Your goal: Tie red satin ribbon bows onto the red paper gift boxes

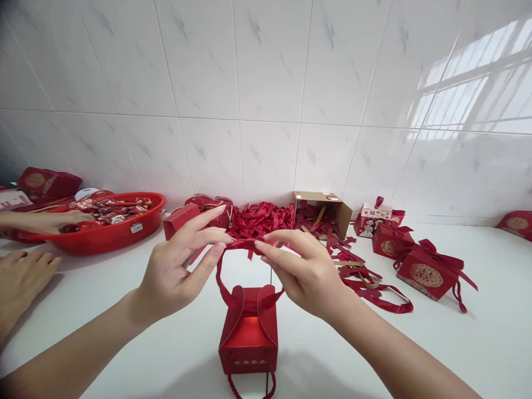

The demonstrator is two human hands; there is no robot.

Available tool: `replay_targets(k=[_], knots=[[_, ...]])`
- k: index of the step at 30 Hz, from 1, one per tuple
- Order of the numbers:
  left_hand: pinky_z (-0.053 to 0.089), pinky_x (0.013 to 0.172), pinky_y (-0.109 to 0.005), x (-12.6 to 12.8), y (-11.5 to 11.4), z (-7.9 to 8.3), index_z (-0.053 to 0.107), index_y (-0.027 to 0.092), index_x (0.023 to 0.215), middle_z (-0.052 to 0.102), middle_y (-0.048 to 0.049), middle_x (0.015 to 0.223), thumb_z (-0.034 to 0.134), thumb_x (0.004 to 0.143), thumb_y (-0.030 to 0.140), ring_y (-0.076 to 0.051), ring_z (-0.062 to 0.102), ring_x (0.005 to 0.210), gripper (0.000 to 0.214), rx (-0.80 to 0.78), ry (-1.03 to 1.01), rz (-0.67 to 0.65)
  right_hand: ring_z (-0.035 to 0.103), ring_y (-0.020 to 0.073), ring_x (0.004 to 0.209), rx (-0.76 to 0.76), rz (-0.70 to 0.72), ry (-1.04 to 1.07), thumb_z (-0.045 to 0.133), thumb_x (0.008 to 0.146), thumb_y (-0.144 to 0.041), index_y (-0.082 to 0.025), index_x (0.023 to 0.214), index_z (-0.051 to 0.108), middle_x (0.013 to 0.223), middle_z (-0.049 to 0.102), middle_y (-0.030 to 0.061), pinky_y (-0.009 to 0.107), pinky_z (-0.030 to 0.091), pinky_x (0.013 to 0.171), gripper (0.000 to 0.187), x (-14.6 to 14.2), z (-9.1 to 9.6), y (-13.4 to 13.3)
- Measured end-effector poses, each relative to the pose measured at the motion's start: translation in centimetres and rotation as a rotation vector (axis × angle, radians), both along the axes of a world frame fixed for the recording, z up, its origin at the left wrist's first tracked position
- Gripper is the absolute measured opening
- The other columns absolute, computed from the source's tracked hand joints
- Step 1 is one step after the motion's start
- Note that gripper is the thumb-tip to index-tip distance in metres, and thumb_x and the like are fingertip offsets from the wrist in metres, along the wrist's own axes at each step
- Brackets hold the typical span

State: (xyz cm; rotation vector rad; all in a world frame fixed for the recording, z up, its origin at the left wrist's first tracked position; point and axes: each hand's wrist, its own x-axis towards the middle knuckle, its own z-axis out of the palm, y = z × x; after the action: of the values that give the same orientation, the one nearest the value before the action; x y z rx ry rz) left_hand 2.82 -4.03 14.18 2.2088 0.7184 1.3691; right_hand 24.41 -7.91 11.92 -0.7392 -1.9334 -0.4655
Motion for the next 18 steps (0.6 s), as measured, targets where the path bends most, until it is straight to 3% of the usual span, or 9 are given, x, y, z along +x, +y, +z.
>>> replay_targets(k=[2, 4, 8, 11, 14, 16, 18], knots=[[0.047, 0.087, -0.03, -0.5, 0.0, -0.5, 0.052, 0.025, 0.126, 0.068, 0.0, 0.08, 0.06, 0.081, 0.021, -0.018, 0.063, 0.082, 0.046, 0.209, 0.024, 0.145, 0.064, 0.0185, 0.087, -0.051, -0.061, 0.132, 0.054, 0.085, -0.008, -0.023, 0.108, 0.067, 0.099, 0.064, 0.0086, 0.03, 0.055, 0.066, 0.03, 0.4, 0.1, -0.9], [0.047, 0.076, -0.026, -1.6, 0.2, -0.8, 0.053, 0.026, 0.122, 0.059, 0.0032, 0.07, 0.061, 0.08, 0.019, -0.015, 0.059, 0.069, 0.044, 0.289, 0.066, 0.272, 0.064, 0.0186, 0.083, -0.113, -0.165, 0.202, 0.055, 0.086, -0.013, -0.021, 0.098, 0.07, 0.093, 0.065, 0.0079, 0.029, 0.055, 0.064, 0.021, 1.6, 0.0, -1.9], [0.04, 0.056, -0.021, -6.0, 1.0, -2.1, 0.054, 0.026, 0.114, 0.046, 0.0046, 0.062, 0.053, 0.082, 0.02, -0.013, 0.048, 0.055, 0.033, 0.202, 0.336, 0.411, 0.064, 0.0197, 0.071, -0.385, -0.476, 0.13, 0.055, 0.086, -0.033, -0.022, 0.082, 0.071, 0.091, 0.067, 0.0075, 0.029, 0.052, 0.053, 0.02, 6.8, -1.4, -4.2], [0.036, 0.05, -0.022, -10.2, 2.0, -4.7, 0.057, 0.025, 0.104, 0.047, 0.0038, 0.058, 0.046, 0.08, 0.018, -0.014, 0.045, 0.049, 0.027, -0.033, 0.65, 0.418, 0.063, 0.0212, 0.064, -0.745, -0.687, -0.02, 0.05, 0.086, -0.043, -0.024, 0.076, 0.073, 0.087, 0.069, 0.0071, 0.034, 0.051, 0.053, 0.031, 11.2, -3.9, -5.6], [0.042, 0.061, -0.024, -12.3, 2.5, -7.4, 0.061, 0.024, 0.092, 0.061, -0.002, 0.078, 0.042, 0.082, 0.016, -0.017, 0.056, 0.065, 0.022, -0.208, 0.794, 0.295, 0.065, 0.025, 0.069, -1.047, -0.685, -0.107, 0.048, 0.086, -0.046, -0.024, 0.073, 0.073, 0.083, 0.07, 0.0085, 0.037, 0.053, 0.06, 0.036, 13.2, -6.5, -6.2], [0.044, 0.072, -0.027, -11.9, 2.4, -8.3, 0.063, 0.024, 0.087, 0.063, -0.0041, 0.09, 0.045, 0.083, 0.019, -0.022, 0.059, 0.083, 0.019, -0.233, 0.817, 0.196, 0.065, 0.0284, 0.083, -1.083, -0.641, -0.12, 0.048, 0.087, -0.047, -0.025, 0.085, 0.074, 0.095, 0.07, 0.0093, 0.041, 0.053, 0.07, 0.034, 12.9, -7.5, -5.9], [0.044, 0.08, -0.03, -10.3, 1.8, -8.4, 0.063, 0.025, 0.088, 0.062, -0.005, 0.096, 0.05, 0.083, 0.026, -0.025, 0.058, 0.094, 0.015, -0.226, 0.759, 0.158, 0.061, 0.0314, 0.101, -1.022, -0.615, -0.088, 0.046, 0.088, -0.049, -0.027, 0.105, 0.069, 0.112, 0.066, 0.0095, 0.046, 0.051, 0.081, 0.036, 11.5, -7.6, -5.3]])
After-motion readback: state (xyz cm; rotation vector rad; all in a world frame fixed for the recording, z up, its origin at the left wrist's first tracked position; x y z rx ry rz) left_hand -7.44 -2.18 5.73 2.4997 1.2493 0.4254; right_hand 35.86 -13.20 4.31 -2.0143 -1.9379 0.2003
